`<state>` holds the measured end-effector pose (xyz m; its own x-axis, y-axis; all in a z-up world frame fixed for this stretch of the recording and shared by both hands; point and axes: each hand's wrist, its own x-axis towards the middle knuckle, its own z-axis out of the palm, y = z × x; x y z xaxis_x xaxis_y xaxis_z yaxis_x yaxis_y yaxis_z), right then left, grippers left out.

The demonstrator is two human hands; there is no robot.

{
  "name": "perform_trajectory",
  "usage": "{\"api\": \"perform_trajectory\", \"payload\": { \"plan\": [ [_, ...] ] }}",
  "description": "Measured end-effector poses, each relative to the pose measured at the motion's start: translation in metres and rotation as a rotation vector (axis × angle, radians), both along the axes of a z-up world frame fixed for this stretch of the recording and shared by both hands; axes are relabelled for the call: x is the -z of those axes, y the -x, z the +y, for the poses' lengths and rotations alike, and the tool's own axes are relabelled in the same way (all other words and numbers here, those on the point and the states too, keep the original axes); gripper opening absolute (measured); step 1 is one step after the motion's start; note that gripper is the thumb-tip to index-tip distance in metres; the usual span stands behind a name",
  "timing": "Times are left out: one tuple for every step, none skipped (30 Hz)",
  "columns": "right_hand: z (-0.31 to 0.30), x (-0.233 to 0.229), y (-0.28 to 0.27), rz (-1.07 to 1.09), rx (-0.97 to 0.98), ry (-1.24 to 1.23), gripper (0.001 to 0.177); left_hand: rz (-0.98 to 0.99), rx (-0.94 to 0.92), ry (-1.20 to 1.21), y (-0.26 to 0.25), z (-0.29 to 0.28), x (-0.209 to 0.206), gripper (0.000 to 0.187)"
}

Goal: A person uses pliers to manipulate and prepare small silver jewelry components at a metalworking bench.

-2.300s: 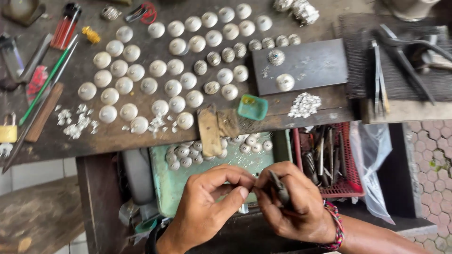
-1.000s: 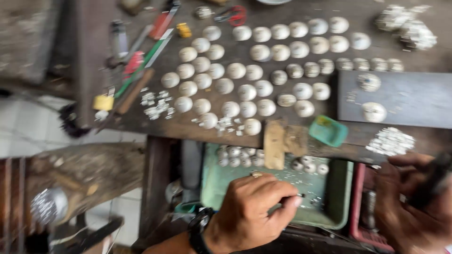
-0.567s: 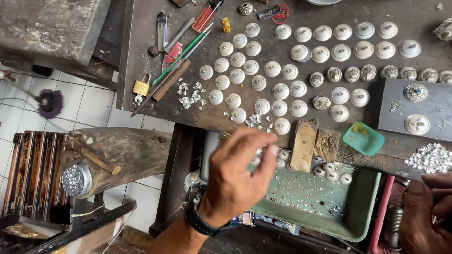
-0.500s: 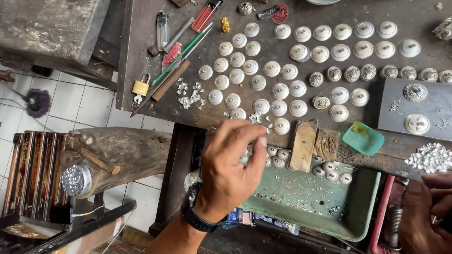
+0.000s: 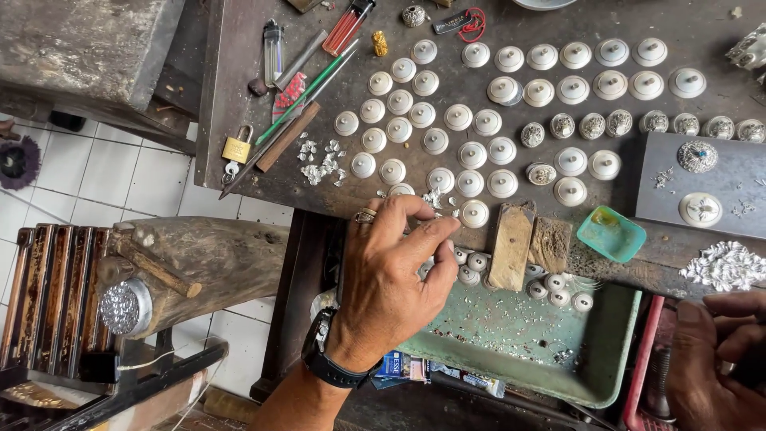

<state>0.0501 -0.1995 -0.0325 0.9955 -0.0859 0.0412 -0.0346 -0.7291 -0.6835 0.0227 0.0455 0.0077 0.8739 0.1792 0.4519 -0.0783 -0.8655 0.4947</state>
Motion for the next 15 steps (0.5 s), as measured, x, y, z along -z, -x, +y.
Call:
{"api": "perform_trajectory", "payload": {
  "plan": [
    [0.0, -0.001, -0.001, -0.001, 0.002, 0.001, 0.01, -0.001, 0.002, 0.001, 0.0, 0.0, 0.0, 0.017],
    [0.001, -0.002, -0.001, -0.01, -0.017, -0.005, 0.011, 0.005, -0.004, -0.032, 0.001, -0.001, 0.0, 0.016],
    [0.001, -0.004, -0.002, -0.019, -0.035, -0.01, 0.011, 0.011, -0.01, -0.064, 0.001, -0.002, 0.0, 0.015],
    [-0.002, -0.002, -0.004, -0.019, -0.033, -0.008, 0.011, 0.011, -0.008, -0.062, 0.001, -0.002, 0.0, 0.015],
    [-0.004, 0.0, -0.006, 0.0, -0.038, 0.002, 0.012, 0.012, 0.003, -0.08, 0.001, -0.002, 0.001, 0.014],
    [-0.006, 0.001, -0.007, 0.018, -0.042, 0.011, 0.014, 0.013, 0.014, -0.097, 0.002, -0.002, 0.001, 0.013],
    [-0.003, -0.002, -0.006, 0.017, -0.041, 0.013, 0.014, 0.012, 0.015, -0.095, 0.002, -0.003, 0.0, 0.013],
    [0.001, -0.005, -0.004, 0.004, -0.057, -0.089, 0.012, 0.006, 0.015, -0.101, 0.002, -0.004, 0.0, 0.014],
    [0.004, -0.008, -0.002, -0.01, -0.071, -0.189, 0.011, -0.001, 0.018, -0.106, 0.001, -0.004, -0.001, 0.014],
    [0.003, -0.008, -0.003, -0.012, -0.067, -0.186, 0.011, -0.003, 0.022, -0.103, 0.001, -0.005, -0.002, 0.014],
    [0.002, -0.009, -0.004, -0.139, -0.204, -0.218, 0.02, -0.024, 0.055, -0.05, 0.002, -0.006, -0.002, 0.012],
    [0.0, -0.01, -0.004, -0.266, -0.342, -0.247, 0.033, -0.045, 0.087, 0.002, 0.002, -0.008, -0.003, 0.01],
    [0.001, -0.012, -0.007, -0.266, -0.33, -0.237, 0.033, -0.045, 0.1, 0.01, 0.003, -0.011, -0.006, 0.01],
    [0.001, -0.014, -0.01, -0.405, -0.411, -0.164, 0.036, -0.043, 0.207, 0.234, 0.004, -0.014, -0.009, 0.007],
    [0.001, -0.015, -0.013, -0.54, -0.493, -0.084, 0.039, -0.038, 0.314, 0.461, 0.004, -0.017, -0.012, 0.005]
  ]
}}
